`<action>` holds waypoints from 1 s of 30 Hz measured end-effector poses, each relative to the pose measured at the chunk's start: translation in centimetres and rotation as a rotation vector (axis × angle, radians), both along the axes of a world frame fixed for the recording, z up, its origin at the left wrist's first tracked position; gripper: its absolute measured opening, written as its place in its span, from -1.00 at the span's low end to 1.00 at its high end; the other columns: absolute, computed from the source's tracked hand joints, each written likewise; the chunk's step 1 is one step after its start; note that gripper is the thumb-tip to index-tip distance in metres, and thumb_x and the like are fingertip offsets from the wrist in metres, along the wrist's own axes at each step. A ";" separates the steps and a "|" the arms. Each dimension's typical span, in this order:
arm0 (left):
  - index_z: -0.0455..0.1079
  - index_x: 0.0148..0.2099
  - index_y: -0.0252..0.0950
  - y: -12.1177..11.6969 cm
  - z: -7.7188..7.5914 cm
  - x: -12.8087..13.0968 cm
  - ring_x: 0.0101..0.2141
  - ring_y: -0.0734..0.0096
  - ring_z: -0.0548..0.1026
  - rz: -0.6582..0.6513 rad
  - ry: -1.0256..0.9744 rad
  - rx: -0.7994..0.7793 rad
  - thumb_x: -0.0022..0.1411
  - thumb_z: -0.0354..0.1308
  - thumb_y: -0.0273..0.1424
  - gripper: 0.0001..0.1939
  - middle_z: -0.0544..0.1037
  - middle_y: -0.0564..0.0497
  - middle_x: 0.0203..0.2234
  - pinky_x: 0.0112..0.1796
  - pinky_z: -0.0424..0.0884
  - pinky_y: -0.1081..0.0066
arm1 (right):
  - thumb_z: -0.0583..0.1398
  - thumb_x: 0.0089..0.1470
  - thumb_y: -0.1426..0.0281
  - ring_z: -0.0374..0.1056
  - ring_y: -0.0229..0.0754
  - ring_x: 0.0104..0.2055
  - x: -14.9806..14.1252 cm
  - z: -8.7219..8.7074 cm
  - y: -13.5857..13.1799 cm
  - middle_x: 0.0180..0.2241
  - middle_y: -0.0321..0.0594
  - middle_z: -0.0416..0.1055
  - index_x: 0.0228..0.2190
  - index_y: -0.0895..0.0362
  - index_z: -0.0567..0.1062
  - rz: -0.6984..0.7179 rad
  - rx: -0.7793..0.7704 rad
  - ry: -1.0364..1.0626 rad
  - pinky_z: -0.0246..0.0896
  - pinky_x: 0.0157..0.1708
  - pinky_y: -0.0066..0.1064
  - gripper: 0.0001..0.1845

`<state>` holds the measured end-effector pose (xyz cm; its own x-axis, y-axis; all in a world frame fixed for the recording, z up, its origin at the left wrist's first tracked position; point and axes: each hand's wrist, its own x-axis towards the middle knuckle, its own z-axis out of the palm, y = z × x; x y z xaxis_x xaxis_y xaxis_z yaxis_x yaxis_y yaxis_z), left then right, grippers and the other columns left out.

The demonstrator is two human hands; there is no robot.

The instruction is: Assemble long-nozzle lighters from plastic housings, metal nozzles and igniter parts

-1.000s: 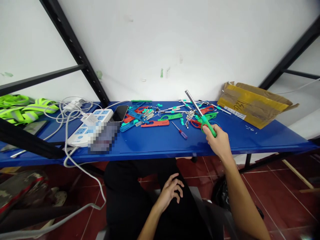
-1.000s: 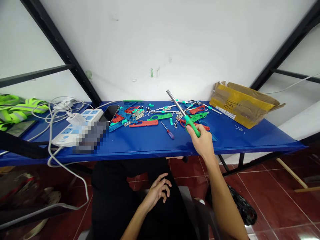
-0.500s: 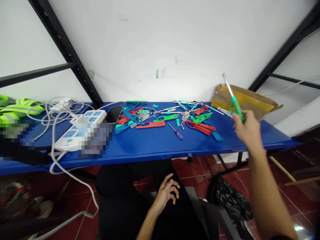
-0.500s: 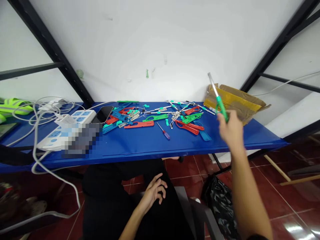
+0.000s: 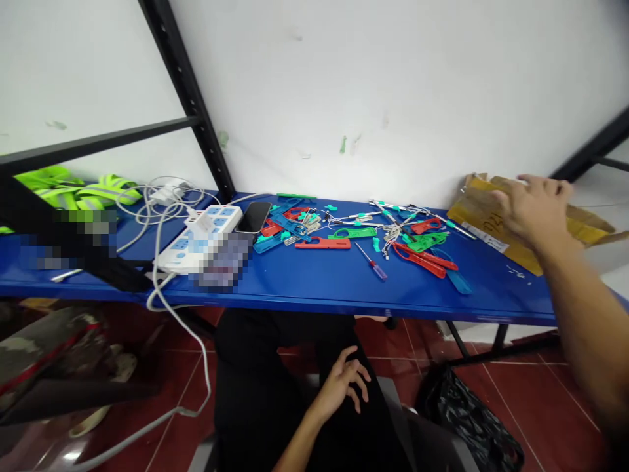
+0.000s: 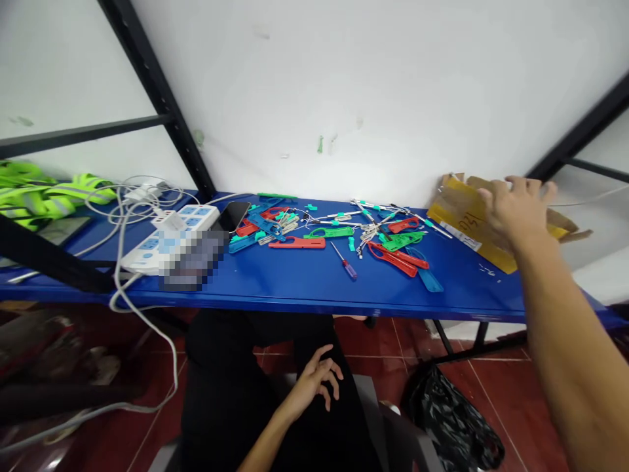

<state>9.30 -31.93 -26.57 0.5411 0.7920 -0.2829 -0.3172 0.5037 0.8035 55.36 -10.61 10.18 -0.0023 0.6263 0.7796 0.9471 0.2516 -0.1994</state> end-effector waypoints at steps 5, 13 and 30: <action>0.53 0.22 -0.25 -0.3 5.3 -2.0 -0.45 0.36 0.58 0.048 0.084 0.181 0.28 0.43 0.05 -0.36 0.65 -0.09 -0.28 -0.51 0.47 0.42 | 0.22 0.44 0.17 0.33 0.30 0.27 -14.2 -3.9 3.4 0.24 0.29 0.47 0.11 0.20 0.58 0.179 -0.147 -0.333 0.11 0.29 0.25 -0.59; 0.54 0.19 -0.20 9.7 25.5 -13.2 -0.30 0.32 0.65 0.833 0.454 1.068 0.61 0.12 -0.27 -0.73 0.71 -0.03 -0.25 -0.31 0.56 0.34 | 0.26 0.45 0.16 0.52 0.06 -0.05 -32.4 -7.9 7.8 -0.08 0.01 0.67 -0.02 0.17 0.67 0.698 -0.415 -0.531 0.33 0.01 -0.13 -0.65; 0.54 0.00 -0.23 32.4 33.1 -8.9 -0.04 0.02 0.54 0.677 1.228 1.674 0.55 0.02 -0.42 -0.75 0.70 -0.13 -0.21 0.21 0.23 -0.01 | 0.06 0.51 0.45 0.53 0.02 -0.06 -32.3 -9.1 7.2 -0.05 0.03 0.68 0.10 0.19 0.62 0.666 -0.445 -0.324 0.26 -0.02 -0.18 -0.63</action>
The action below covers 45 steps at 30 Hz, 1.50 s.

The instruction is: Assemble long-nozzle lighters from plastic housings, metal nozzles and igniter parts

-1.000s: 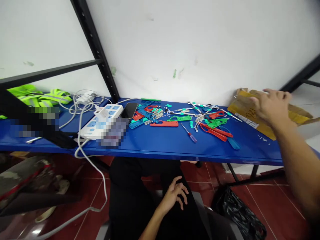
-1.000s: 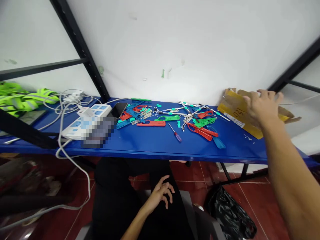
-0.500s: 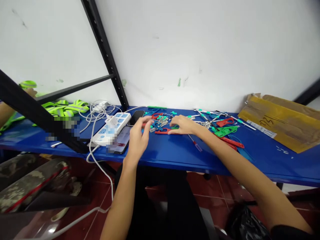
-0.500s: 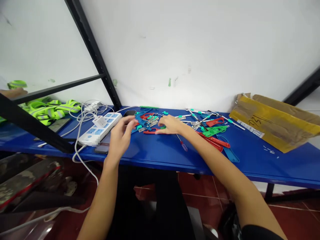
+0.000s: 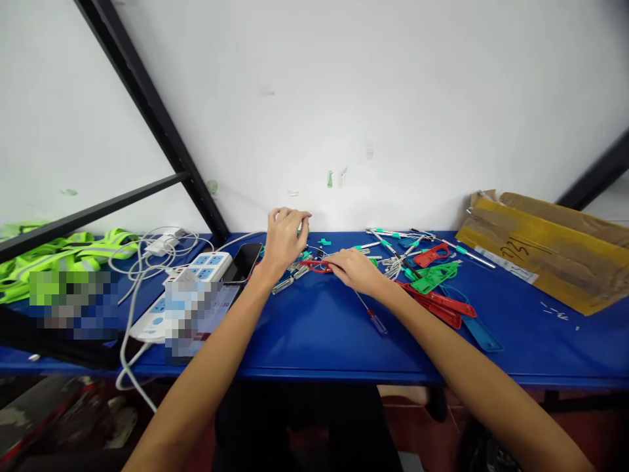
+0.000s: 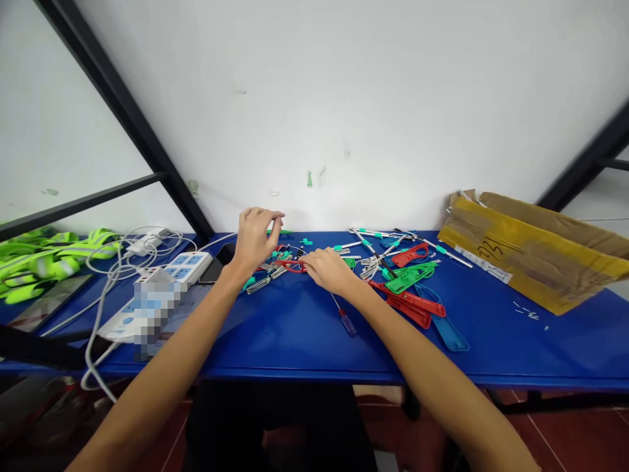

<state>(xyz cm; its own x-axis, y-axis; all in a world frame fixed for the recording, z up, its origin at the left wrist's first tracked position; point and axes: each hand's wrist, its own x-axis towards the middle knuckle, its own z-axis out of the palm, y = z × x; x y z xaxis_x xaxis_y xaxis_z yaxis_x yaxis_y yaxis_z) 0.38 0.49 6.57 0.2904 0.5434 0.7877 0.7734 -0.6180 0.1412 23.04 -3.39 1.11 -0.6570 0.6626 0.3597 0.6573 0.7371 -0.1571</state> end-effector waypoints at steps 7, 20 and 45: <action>0.54 0.07 -0.26 0.6 -1.0 -2.4 -0.07 0.05 0.55 0.051 -0.070 -0.028 0.57 -0.01 -0.36 -0.71 0.70 -0.16 -0.17 0.12 0.33 0.05 | 0.18 0.51 0.33 0.55 -0.12 -0.19 -1.0 -0.2 -1.8 -0.14 -0.19 0.69 0.14 0.05 0.62 0.131 -0.150 0.075 0.38 -0.15 -0.30 -0.69; 0.65 -0.06 -0.24 1.9 -5.0 -4.4 -0.18 0.14 0.64 -0.114 0.283 -0.471 0.46 0.14 -0.35 -0.76 0.73 -0.11 -0.21 -0.12 0.52 0.25 | 0.17 0.53 0.31 0.52 -0.10 -0.12 -3.2 -1.5 -3.1 -0.15 -0.15 0.66 -0.11 0.08 0.70 0.228 -0.060 -0.085 0.27 -0.06 -0.26 -0.72; 0.63 0.15 -0.21 1.5 -7.1 0.8 0.03 0.04 0.57 -0.248 0.261 -0.346 0.58 0.13 -0.33 -0.72 0.74 -0.14 -0.03 0.12 0.39 0.07 | 0.12 0.47 0.40 0.50 -0.03 -0.13 8.5 0.6 3.7 -0.13 -0.04 0.64 -0.12 0.12 0.58 -0.247 -0.118 0.101 0.33 -0.07 -0.24 -0.78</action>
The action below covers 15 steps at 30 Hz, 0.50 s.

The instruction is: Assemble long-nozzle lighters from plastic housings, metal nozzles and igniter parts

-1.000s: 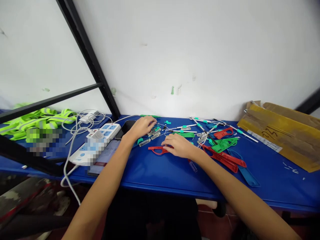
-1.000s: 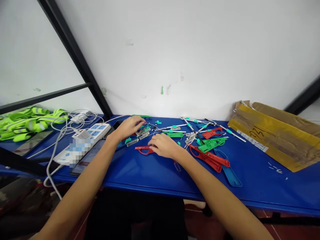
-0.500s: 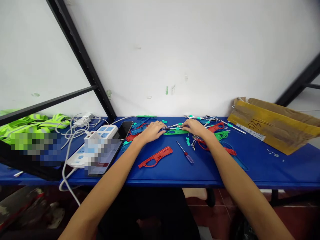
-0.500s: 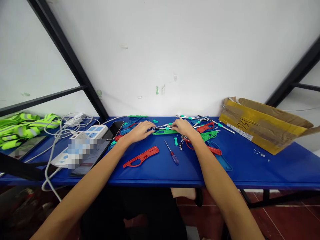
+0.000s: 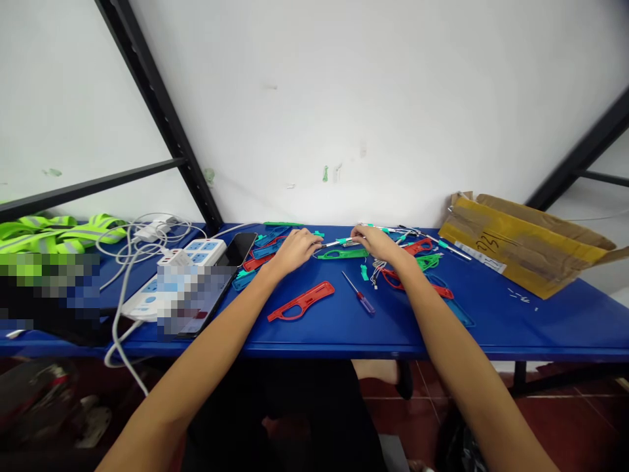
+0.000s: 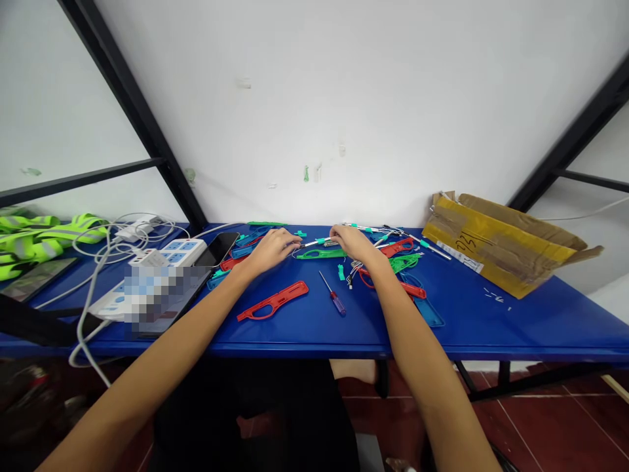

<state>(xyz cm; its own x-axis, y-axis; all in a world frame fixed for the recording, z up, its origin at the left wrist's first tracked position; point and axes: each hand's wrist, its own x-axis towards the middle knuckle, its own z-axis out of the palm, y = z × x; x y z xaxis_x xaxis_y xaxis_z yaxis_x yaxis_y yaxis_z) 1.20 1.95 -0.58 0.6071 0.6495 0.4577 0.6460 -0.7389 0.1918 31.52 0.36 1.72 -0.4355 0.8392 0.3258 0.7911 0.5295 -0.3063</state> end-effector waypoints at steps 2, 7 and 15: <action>0.66 0.10 -0.19 0.0 0.3 -0.2 0.01 0.06 0.58 -0.004 -0.026 0.004 0.56 0.17 -0.34 -0.75 0.75 -0.11 -0.07 0.11 0.38 0.09 | 0.11 0.47 0.36 0.48 -0.02 -0.17 0.0 0.3 -0.3 -0.15 -0.06 0.63 -0.11 0.10 0.57 0.012 0.017 0.053 0.30 -0.11 -0.24 -0.78; 0.66 0.11 -0.15 -0.2 0.9 -0.7 0.05 0.11 0.59 -0.034 -0.112 0.002 0.52 0.28 -0.27 -0.78 0.75 -0.04 0.01 0.15 0.38 0.12 | 0.10 0.44 0.32 0.48 0.03 -0.14 0.2 0.5 -0.3 -0.14 -0.04 0.62 -0.12 0.08 0.54 0.024 0.054 0.177 0.32 -0.09 -0.18 -0.78; 0.64 0.12 -0.20 -0.6 1.3 -0.1 -0.07 0.10 0.63 0.023 -0.276 -0.003 0.47 0.35 -0.28 -0.75 0.76 -0.06 -0.16 0.09 0.44 0.13 | 0.11 0.44 0.24 0.52 0.05 -0.12 0.1 1.1 -1.1 -0.12 -0.06 0.64 -0.09 0.04 0.56 0.063 0.057 0.312 0.39 -0.08 -0.11 -0.75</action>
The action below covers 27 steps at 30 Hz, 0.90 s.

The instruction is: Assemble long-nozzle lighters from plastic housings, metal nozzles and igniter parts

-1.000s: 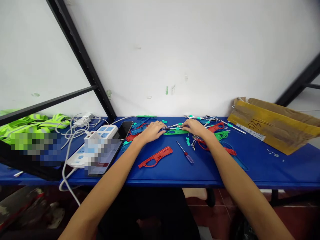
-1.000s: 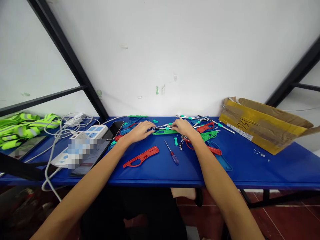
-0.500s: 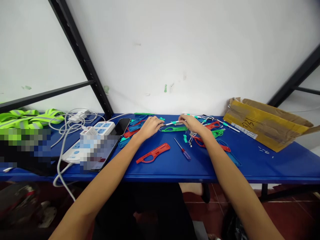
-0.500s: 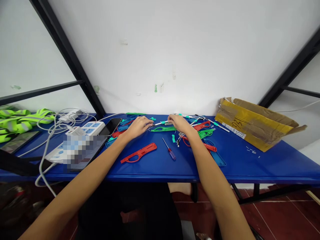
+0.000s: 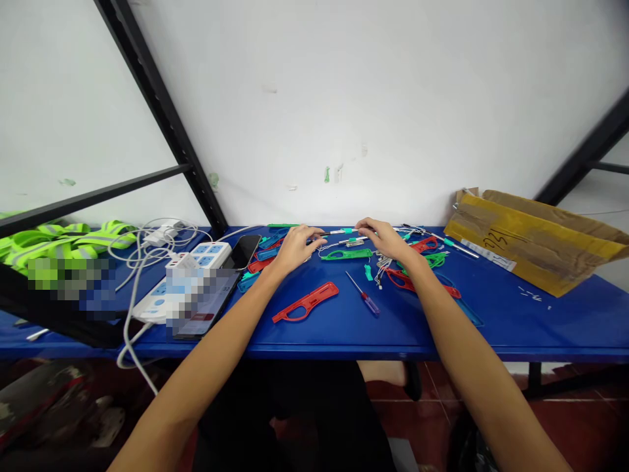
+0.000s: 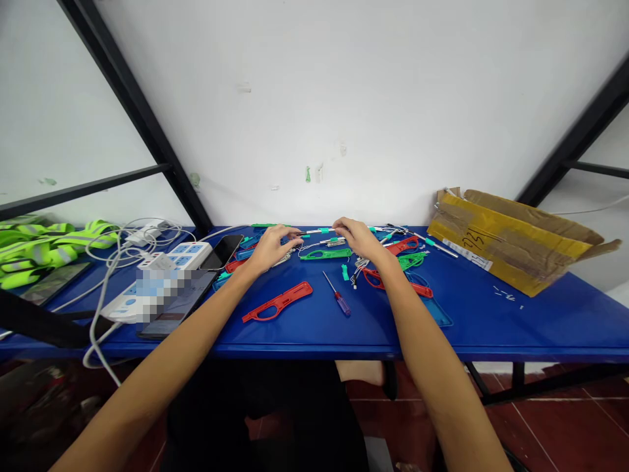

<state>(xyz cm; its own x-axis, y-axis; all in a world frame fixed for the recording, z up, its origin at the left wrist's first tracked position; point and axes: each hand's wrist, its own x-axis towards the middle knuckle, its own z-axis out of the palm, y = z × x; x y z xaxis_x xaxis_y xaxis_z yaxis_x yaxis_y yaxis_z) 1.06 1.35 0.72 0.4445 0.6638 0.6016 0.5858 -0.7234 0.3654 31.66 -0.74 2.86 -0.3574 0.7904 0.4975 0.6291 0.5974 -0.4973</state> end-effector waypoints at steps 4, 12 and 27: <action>0.68 0.05 -0.20 -0.3 0.2 0.2 -0.13 0.12 0.64 -0.005 -0.067 -0.029 0.50 0.29 -0.28 -0.80 0.76 -0.05 -0.23 0.07 0.47 0.13 | 0.18 0.41 0.17 0.52 0.05 -0.14 -0.2 -0.2 -0.2 -0.13 -0.06 0.63 -0.11 0.04 0.56 0.005 -0.006 0.024 0.41 -0.10 -0.10 -0.76; 0.68 -0.06 -0.20 -1.0 0.3 1.0 -0.01 0.14 0.69 -0.069 -0.249 -0.114 0.56 0.15 -0.25 -0.72 0.79 -0.04 -0.16 0.12 0.52 0.21 | 0.24 0.34 0.14 0.54 0.08 -0.09 -0.1 -0.3 -0.3 -0.17 -0.08 0.62 -0.14 0.03 0.49 -0.042 0.029 0.071 0.40 -0.07 -0.10 -0.78; 0.74 -0.20 -0.17 -0.8 0.3 0.6 -0.07 0.12 0.70 -0.098 -0.300 -0.209 0.50 0.19 -0.13 -0.63 0.79 -0.04 -0.11 0.14 0.54 0.14 | 0.27 0.33 0.12 0.53 0.02 -0.18 -1.1 0.3 -1.2 -0.20 -0.06 0.66 -0.20 0.07 0.60 0.040 -0.006 0.082 0.41 -0.11 -0.14 -0.72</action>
<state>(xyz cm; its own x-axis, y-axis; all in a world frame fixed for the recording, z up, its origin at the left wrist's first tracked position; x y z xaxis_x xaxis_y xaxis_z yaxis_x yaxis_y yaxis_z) 1.68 0.53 1.05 0.3365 0.7490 0.5708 0.3617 -0.6624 0.6560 30.54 -1.98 3.17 -0.3470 0.7797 0.5212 0.5621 0.6178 -0.5499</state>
